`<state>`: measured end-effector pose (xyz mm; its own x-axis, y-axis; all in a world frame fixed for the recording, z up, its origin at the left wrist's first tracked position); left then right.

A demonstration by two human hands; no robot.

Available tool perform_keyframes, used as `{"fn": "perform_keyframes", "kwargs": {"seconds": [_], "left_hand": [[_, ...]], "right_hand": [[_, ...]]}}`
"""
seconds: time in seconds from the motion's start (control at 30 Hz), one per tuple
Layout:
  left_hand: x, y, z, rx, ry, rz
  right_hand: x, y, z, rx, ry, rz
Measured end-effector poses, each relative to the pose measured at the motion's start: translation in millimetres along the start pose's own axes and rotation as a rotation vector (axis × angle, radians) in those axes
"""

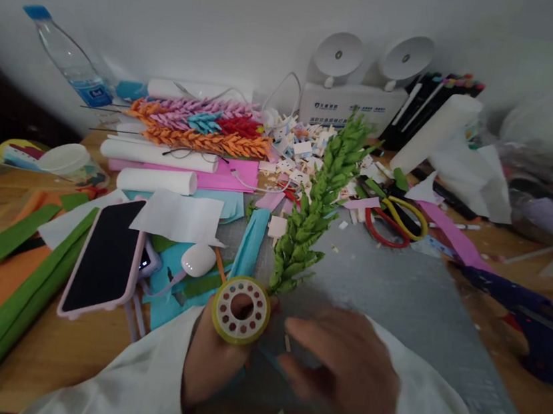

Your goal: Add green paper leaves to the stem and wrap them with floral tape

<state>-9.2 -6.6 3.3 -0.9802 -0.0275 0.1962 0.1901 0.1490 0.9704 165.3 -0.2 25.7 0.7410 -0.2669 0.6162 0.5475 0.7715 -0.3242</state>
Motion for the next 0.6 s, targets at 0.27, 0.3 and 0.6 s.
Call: {"fn": "perform_keyframes", "kwargs": {"seconds": [0.27, 0.3, 0.6], "left_hand": [[2.9, -7, -5, -0.048, 0.08, -0.083], [3.5, -8, -6, -0.059, 0.054, -0.076], [0.7, 8, -2, 0.052, -0.146, -0.098]], "right_hand": [[-21, -25, 13, -0.071, -0.148, -0.024], [-21, -26, 14, -0.084, -0.163, -0.017], [-5, -38, 23, -0.23, -0.096, 0.128]]}}
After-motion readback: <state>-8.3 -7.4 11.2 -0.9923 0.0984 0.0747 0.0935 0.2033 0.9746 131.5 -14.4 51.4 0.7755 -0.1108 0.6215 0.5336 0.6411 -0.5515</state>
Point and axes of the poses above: each hand's wrist, its own z-axis towards the middle knuckle, its own x-axis out of the back of the hand, y = z × x, the point moved 1 cm from there along z, towards the middle knuckle, and after that the axes turned 6 degrees about y, right-handed, at the moved point
